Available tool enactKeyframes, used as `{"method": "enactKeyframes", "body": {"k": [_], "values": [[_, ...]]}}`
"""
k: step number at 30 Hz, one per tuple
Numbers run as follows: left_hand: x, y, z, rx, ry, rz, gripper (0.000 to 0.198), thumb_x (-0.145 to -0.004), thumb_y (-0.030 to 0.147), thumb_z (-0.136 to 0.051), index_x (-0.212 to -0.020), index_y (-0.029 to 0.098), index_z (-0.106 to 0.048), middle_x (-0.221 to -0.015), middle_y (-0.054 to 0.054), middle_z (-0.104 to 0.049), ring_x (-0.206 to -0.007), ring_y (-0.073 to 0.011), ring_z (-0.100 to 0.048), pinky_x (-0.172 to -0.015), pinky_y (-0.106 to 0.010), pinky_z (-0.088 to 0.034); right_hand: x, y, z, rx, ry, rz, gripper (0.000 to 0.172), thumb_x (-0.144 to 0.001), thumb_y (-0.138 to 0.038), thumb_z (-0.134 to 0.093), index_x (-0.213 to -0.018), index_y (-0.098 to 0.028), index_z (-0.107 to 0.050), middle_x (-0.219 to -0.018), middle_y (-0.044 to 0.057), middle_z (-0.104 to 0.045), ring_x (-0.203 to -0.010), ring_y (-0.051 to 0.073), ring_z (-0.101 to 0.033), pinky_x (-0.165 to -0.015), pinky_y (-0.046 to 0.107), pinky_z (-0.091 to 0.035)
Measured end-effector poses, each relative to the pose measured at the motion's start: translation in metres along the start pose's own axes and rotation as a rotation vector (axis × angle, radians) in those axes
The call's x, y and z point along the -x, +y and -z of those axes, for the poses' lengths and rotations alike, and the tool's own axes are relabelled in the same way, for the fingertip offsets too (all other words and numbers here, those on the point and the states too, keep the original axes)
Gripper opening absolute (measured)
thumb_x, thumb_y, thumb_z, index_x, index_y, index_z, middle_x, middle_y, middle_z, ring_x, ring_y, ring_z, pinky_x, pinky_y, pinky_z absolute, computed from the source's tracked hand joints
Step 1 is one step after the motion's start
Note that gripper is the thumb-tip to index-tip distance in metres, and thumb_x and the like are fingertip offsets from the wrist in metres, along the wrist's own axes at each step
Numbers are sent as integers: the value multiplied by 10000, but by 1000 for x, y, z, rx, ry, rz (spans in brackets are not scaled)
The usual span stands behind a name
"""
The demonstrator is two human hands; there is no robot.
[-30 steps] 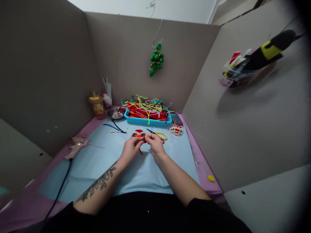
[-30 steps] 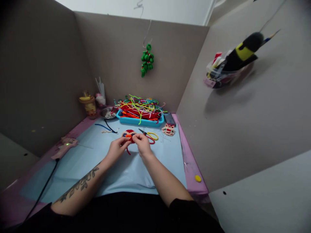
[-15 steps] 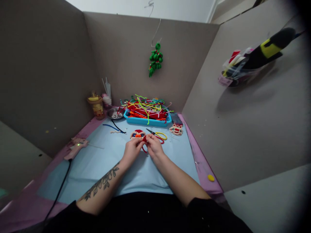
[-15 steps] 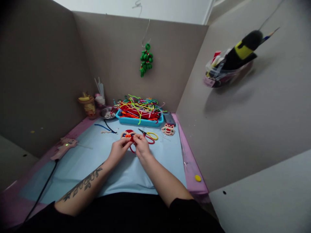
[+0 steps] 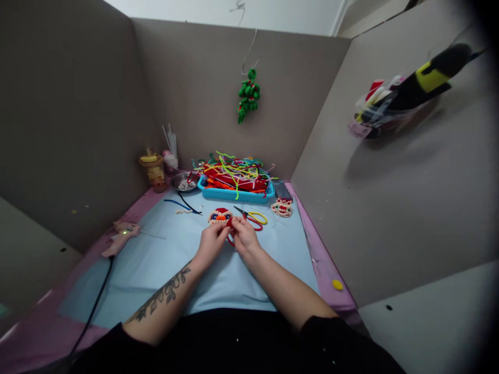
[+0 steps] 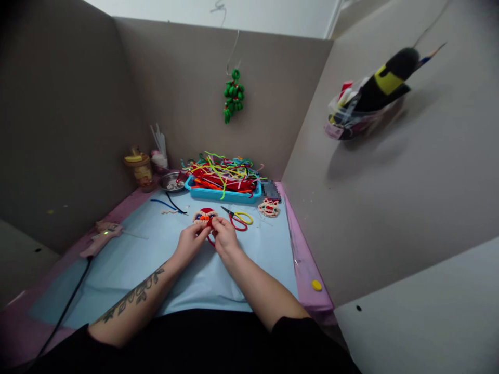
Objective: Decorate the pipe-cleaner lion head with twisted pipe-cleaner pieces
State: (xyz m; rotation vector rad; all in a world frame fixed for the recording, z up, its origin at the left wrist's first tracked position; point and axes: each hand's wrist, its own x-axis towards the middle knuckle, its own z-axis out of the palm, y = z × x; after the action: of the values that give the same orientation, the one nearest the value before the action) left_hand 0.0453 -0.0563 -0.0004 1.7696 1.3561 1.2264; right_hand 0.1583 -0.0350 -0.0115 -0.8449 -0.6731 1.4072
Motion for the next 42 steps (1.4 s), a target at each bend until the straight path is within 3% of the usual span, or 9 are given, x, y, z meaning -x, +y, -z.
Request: {"method": "enactKeyframes", "body": {"k": [5,10,14,19,33,42], "values": [[-4,-5,6,80,-57,76,289,-784,378,-545,-632,145,-628,-590,2,-590,-585,-139,-511,-582,-242,-382,0,-9,4,132,-37,-43,349,-653,-506,-692,-740,-170,-654,-627,13,-636,-536,115,-516,-465,217,-310],[-2,-2,7,110,-110,117,297,-751,406,-576,-627,141,-629,-542,13,-544,-544,-130,-464,-541,-242,-333,4,-25,6,293,-110,34,236,-592,-367,-755,-637,-148,-679,-569,-2,-610,-545,107,-480,-500,224,-304],[-2,2,6,113,-129,128,291,-734,407,-593,-610,146,-624,-530,18,-518,-542,-129,-440,-535,-244,-308,7,-25,4,336,-72,134,212,-615,-336,-722,-557,-161,-617,-518,-32,-546,-556,110,-458,-552,244,-339],[-2,4,6,123,-117,142,271,-720,399,-596,-616,150,-621,-551,14,-532,-562,-136,-454,-556,-248,-326,5,-15,3,339,-32,183,214,-671,-345,-664,-578,-174,-575,-510,-51,-494,-543,106,-438,-580,253,-366],[-4,-11,5,227,-44,140,251,-728,403,-604,-687,156,-610,-659,-8,-609,-642,-154,-537,-649,-264,-410,8,-14,2,362,-170,185,197,-683,-359,-683,-696,-174,-618,-654,-14,-605,-625,133,-534,-649,277,-423],[-3,-12,4,215,-51,126,298,-743,434,-607,-778,145,-671,-738,-36,-667,-701,-176,-577,-684,-276,-437,4,-12,6,374,-119,220,167,-691,-321,-675,-687,-164,-619,-635,-23,-598,-621,125,-529,-645,269,-419]]}}
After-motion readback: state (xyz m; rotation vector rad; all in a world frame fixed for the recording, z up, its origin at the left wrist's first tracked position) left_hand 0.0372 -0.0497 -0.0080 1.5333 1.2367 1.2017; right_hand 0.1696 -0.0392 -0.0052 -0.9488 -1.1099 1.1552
